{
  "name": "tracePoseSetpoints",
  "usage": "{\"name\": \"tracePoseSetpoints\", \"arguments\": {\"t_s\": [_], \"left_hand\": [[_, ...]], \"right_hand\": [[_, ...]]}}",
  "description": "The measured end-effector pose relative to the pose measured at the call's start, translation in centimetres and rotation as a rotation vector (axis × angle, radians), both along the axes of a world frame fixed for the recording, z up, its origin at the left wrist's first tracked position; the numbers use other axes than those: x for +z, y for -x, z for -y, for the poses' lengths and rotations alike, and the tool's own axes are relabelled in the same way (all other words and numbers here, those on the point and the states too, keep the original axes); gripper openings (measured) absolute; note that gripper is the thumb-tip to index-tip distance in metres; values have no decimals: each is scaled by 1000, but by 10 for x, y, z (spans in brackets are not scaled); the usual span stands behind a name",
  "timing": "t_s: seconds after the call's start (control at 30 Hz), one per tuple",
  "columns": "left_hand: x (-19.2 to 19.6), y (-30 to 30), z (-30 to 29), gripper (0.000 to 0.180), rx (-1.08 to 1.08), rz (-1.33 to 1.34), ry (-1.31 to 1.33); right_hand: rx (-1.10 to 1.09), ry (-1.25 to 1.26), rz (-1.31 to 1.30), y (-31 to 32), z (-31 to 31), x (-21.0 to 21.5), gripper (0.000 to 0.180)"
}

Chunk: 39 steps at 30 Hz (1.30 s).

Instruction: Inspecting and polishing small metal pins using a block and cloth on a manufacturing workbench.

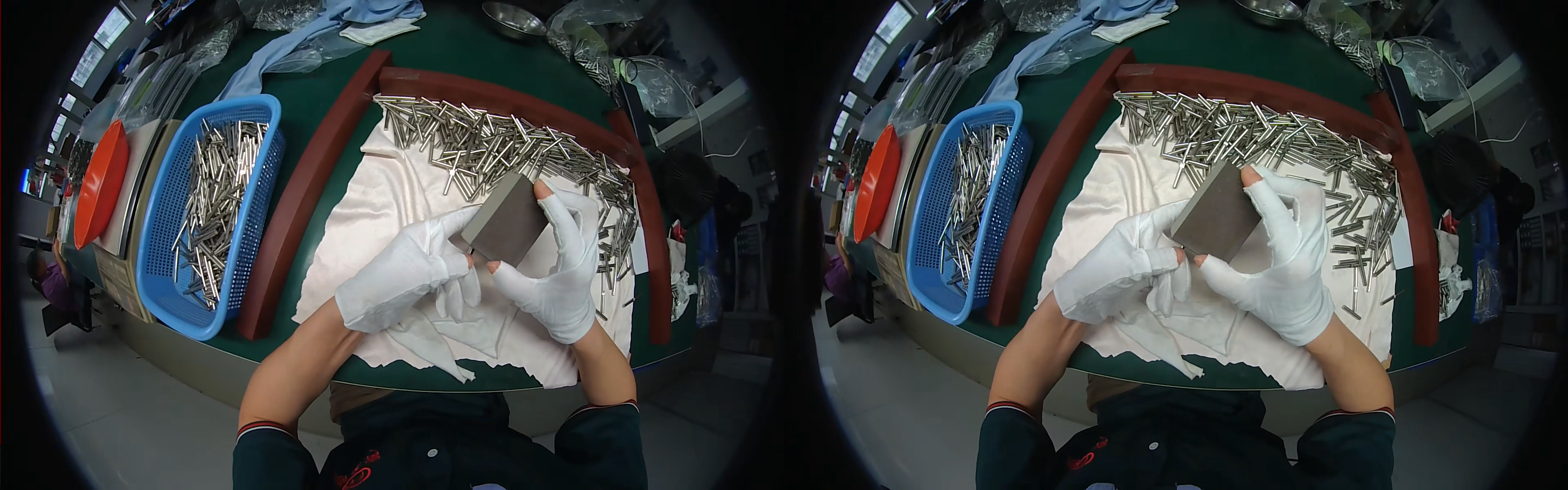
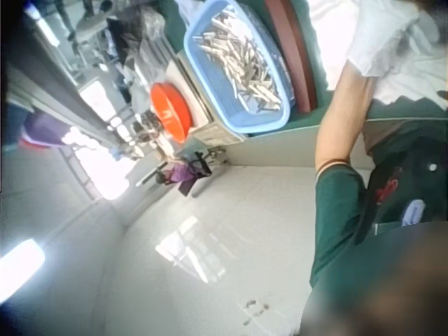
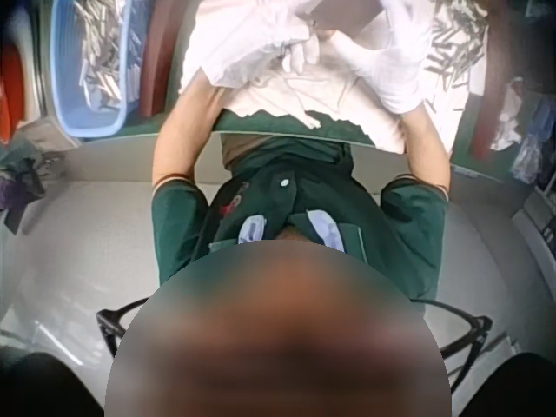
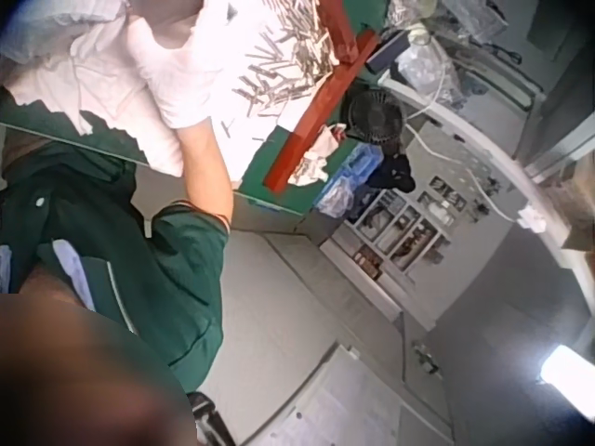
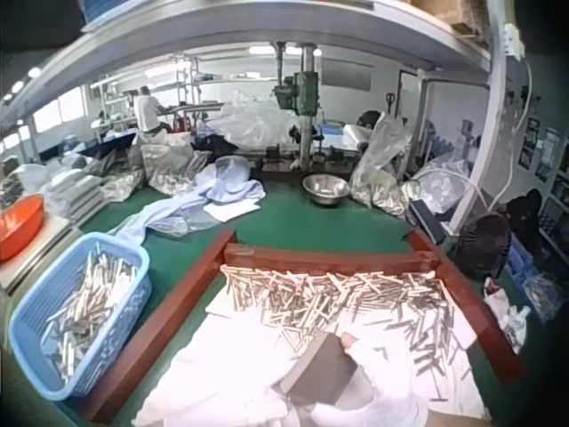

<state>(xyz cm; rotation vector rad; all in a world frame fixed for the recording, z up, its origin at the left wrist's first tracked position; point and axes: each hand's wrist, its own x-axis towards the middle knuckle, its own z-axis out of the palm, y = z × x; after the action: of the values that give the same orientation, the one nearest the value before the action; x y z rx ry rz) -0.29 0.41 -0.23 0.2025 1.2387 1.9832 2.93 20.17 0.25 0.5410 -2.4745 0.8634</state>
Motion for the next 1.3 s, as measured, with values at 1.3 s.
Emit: {"name": "tracePoseSetpoints", "arguments": {"t_s": [1.3], "left_hand": [[1, -9, -7, 39, -11, 81, -66]], "right_hand": [[-10, 46, -59, -3, 0, -4, 81]]}}
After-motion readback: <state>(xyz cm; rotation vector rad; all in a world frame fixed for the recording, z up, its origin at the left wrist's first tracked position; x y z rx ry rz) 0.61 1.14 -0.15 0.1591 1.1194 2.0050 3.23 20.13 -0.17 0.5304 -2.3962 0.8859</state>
